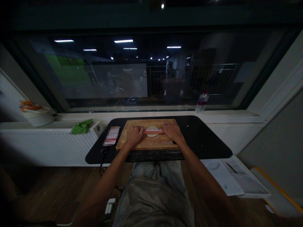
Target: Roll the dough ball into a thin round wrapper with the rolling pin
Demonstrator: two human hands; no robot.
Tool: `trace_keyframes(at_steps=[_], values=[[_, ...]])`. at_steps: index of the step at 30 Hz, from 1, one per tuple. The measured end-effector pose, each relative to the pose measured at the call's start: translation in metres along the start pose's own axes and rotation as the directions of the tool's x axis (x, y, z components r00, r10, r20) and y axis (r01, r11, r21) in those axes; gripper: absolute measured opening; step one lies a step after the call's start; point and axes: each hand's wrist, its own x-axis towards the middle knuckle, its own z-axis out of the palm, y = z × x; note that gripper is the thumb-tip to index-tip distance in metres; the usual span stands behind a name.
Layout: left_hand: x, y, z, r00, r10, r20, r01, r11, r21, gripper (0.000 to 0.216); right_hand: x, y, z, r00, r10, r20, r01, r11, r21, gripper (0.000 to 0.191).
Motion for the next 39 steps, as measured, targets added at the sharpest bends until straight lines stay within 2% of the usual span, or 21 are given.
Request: trace_keyframes(at_steps=[5, 10, 14, 23, 32, 39], values=[[-0.002, 0.002, -0.001, 1.000, -0.007, -0.013, 0.007, 1.000, 0.005, 0.041, -0.007, -0.006, -0.008, 1.000, 0.026, -0.002, -0.026, 0.999, 0.024, 0.055], [-0.001, 0.003, 0.000, 0.998, -0.040, -0.044, 0.039, 0.999, -0.029, 0.048, -0.015, -0.013, -0.017, 0.998, 0.063, 0.002, -0.063, 0.996, 0.069, 0.060], [-0.001, 0.003, 0.001, 0.997, -0.049, -0.057, 0.048, 0.998, -0.029, 0.052, -0.022, -0.015, -0.018, 0.992, 0.129, 0.011, -0.130, 0.984, 0.124, 0.058], [-0.001, 0.003, 0.001, 0.998, -0.031, -0.057, 0.029, 0.999, -0.020, 0.053, -0.040, -0.023, -0.019, 0.981, 0.191, -0.014, -0.184, 0.961, 0.207, 0.061], [0.000, 0.001, 0.003, 0.997, -0.043, -0.064, 0.041, 0.998, -0.042, 0.054, -0.056, -0.029, -0.015, 0.978, 0.172, -0.115, -0.145, 0.966, 0.214, 0.060], [0.000, 0.002, 0.002, 0.997, -0.021, -0.076, 0.018, 0.999, -0.029, 0.049, -0.077, -0.040, -0.026, 0.978, 0.189, -0.085, -0.166, 0.960, 0.225, 0.057]])
